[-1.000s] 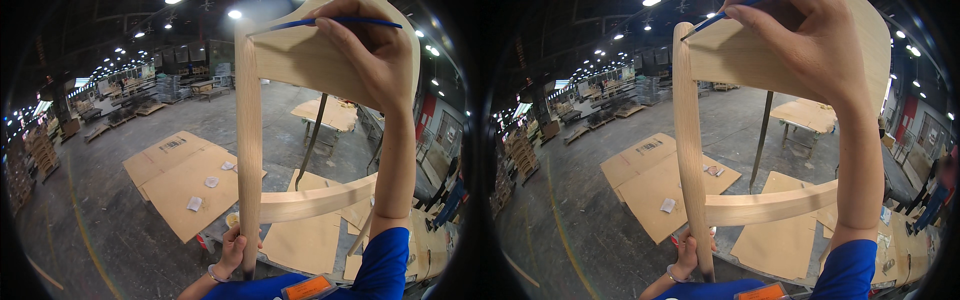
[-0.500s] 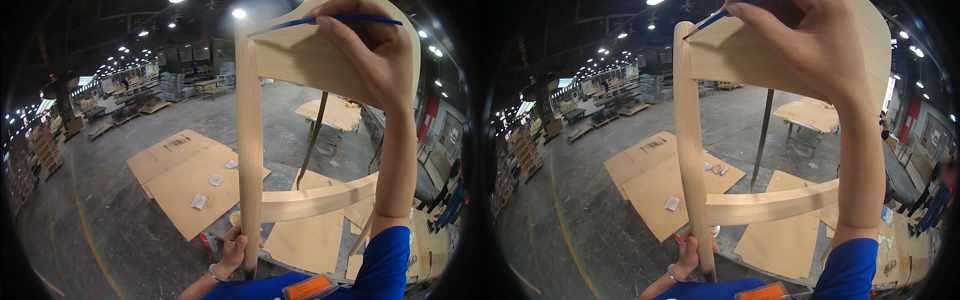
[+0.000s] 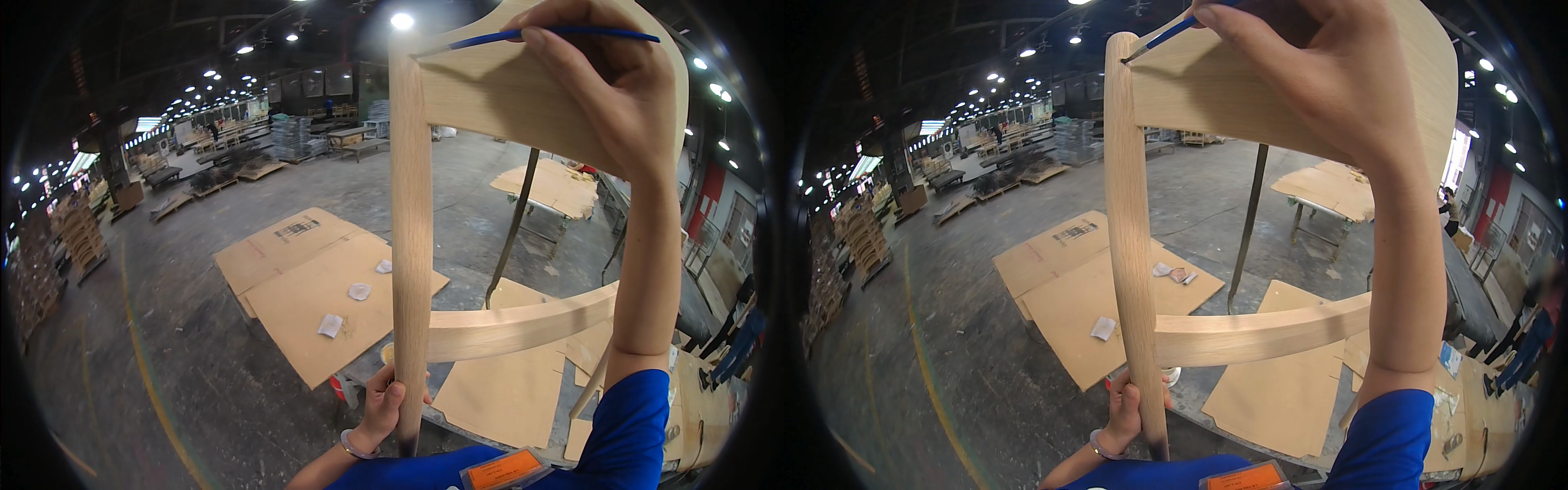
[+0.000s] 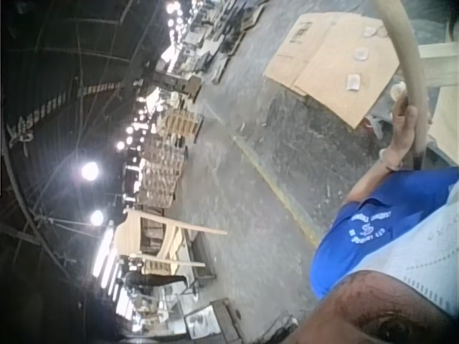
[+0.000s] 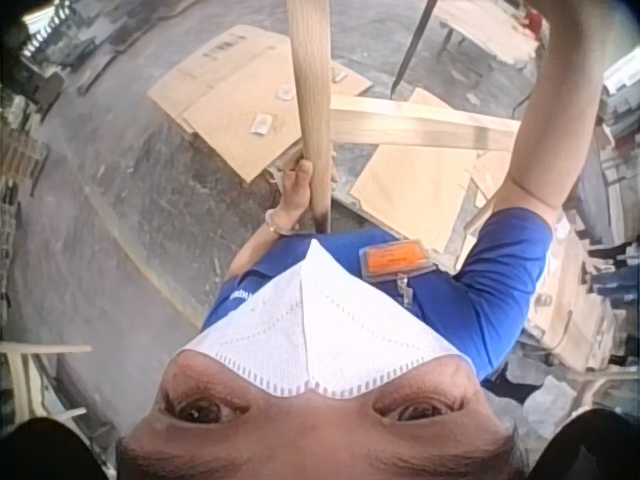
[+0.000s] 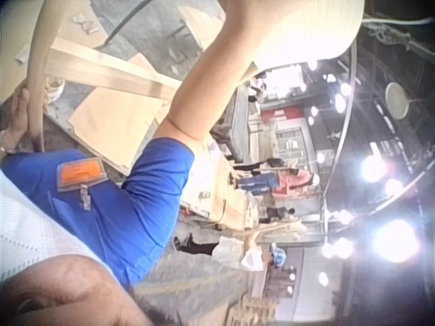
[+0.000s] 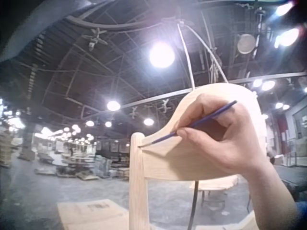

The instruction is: The person applies a light-colored finish to a wooden chair using a small brush. They repeatedly dip the brush into a container and paint the chair's backrest and legs, rotating the chair to reach different areas.

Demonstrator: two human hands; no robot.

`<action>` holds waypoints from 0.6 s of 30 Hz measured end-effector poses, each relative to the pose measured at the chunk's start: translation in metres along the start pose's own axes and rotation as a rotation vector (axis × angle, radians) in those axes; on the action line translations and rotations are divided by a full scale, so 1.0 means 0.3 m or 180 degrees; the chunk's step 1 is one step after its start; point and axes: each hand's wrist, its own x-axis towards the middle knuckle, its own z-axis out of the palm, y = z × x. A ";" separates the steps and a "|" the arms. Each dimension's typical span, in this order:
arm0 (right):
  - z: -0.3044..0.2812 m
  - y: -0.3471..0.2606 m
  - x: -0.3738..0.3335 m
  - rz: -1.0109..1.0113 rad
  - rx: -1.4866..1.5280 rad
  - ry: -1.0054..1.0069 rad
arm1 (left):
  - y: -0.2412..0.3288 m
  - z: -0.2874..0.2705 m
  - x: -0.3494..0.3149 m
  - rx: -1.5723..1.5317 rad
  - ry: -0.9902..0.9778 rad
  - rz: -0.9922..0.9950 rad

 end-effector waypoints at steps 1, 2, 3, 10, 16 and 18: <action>0.009 0.016 0.018 -0.0067 0.0239 -0.0012 | 0.003 0.000 -0.001 0.0110 0.0006 0.0029; 0.013 0.021 0.018 -0.0100 0.0318 0.0009 | 0.007 0.000 -0.001 0.0205 -0.0007 0.0090; 0.018 0.027 0.020 -0.0133 0.0397 0.0029 | 0.009 -0.001 -0.001 0.0225 0.0017 0.0055; 0.022 0.024 0.005 -0.0085 0.0437 0.0109 | 0.017 -0.009 -0.014 0.0017 0.0054 -0.0046; 0.058 0.045 0.006 -0.0117 0.0733 0.0228 | 0.017 -0.019 -0.018 -0.0088 0.0016 -0.0013; 0.060 0.049 0.004 -0.0127 0.0603 0.0235 | 0.017 -0.021 -0.019 -0.0074 0.0028 -0.0011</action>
